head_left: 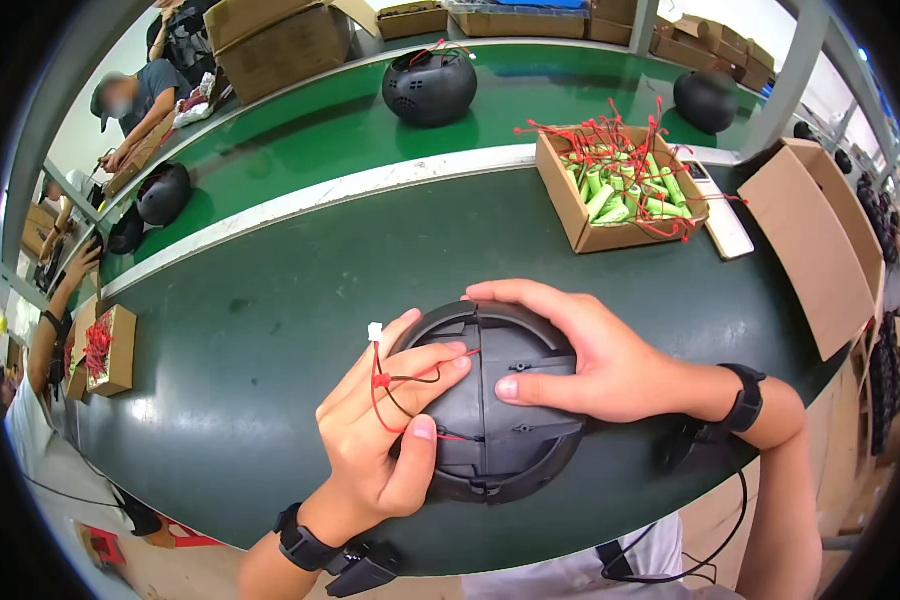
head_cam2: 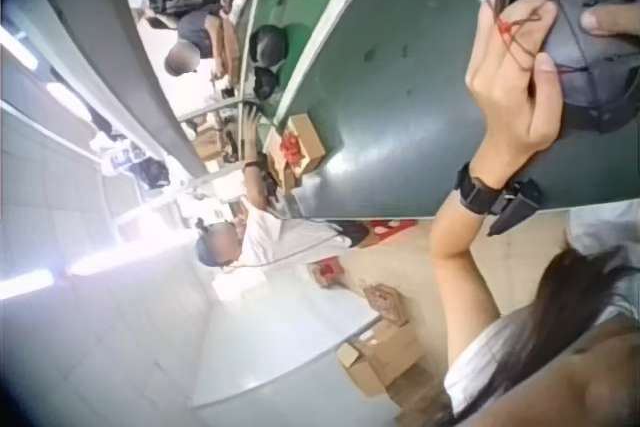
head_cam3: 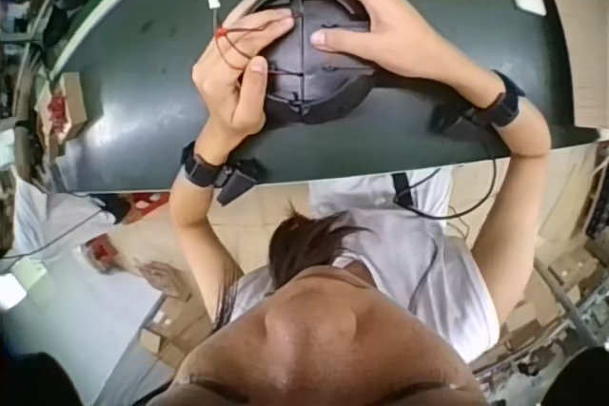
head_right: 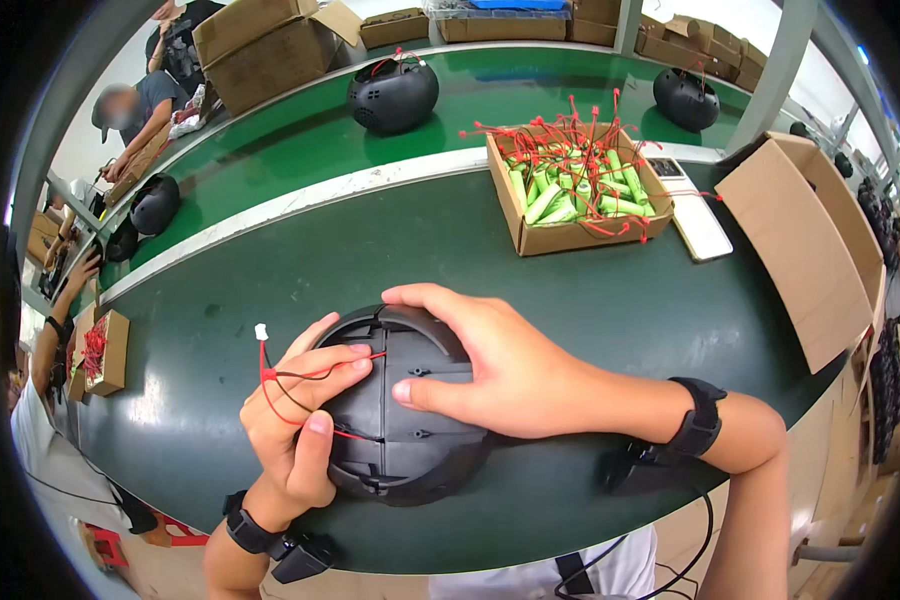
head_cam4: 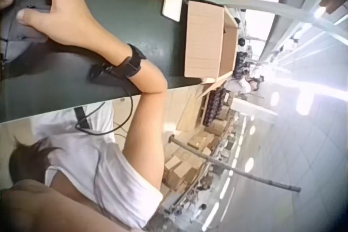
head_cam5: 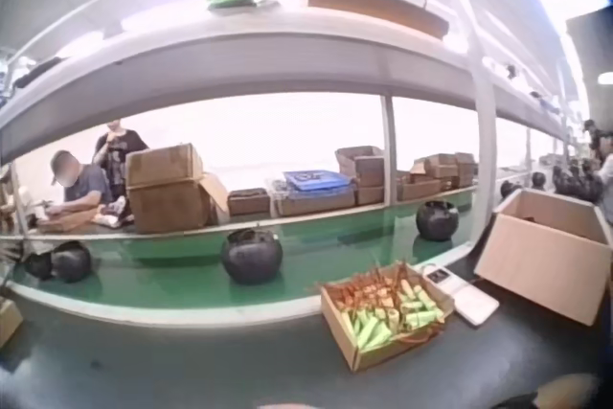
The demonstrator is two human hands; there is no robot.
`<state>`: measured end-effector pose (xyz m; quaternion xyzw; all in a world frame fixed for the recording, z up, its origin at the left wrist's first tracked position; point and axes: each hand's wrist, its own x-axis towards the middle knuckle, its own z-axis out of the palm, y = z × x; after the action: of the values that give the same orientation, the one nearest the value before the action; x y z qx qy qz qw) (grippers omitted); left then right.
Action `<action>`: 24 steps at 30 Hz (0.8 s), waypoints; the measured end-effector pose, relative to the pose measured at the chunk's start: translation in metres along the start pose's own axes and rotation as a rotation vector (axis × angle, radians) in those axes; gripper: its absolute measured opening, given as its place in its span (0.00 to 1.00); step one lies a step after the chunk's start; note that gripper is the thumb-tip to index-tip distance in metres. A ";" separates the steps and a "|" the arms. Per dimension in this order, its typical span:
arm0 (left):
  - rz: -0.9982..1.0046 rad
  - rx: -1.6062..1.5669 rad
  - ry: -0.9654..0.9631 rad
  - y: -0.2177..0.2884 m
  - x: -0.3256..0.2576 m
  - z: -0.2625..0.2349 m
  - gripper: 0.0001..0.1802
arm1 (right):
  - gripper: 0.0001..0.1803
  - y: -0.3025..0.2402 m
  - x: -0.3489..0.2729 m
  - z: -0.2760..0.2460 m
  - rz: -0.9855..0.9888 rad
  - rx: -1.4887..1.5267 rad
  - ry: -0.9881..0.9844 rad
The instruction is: Manually assemble wires and components into plastic electronic housings on a factory conveyor belt.
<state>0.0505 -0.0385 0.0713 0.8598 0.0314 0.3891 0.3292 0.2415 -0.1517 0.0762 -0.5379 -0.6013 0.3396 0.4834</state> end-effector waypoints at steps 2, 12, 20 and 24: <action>-0.003 0.006 -0.008 0.002 -0.001 -0.001 0.21 | 0.36 -0.004 0.003 -0.002 0.044 0.018 -0.016; 0.007 0.016 0.001 0.003 -0.004 0.004 0.20 | 0.32 0.015 0.000 0.014 -0.149 0.034 0.091; 0.013 -0.038 0.079 -0.001 -0.005 0.010 0.20 | 0.26 0.006 -0.002 0.023 -0.035 0.404 0.166; 0.030 -0.037 0.098 -0.002 -0.004 0.011 0.20 | 0.25 0.004 -0.003 0.022 -0.012 0.417 0.185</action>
<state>0.0557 -0.0443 0.0625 0.8338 0.0272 0.4363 0.3372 0.2215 -0.1515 0.0647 -0.4518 -0.4744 0.4028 0.6392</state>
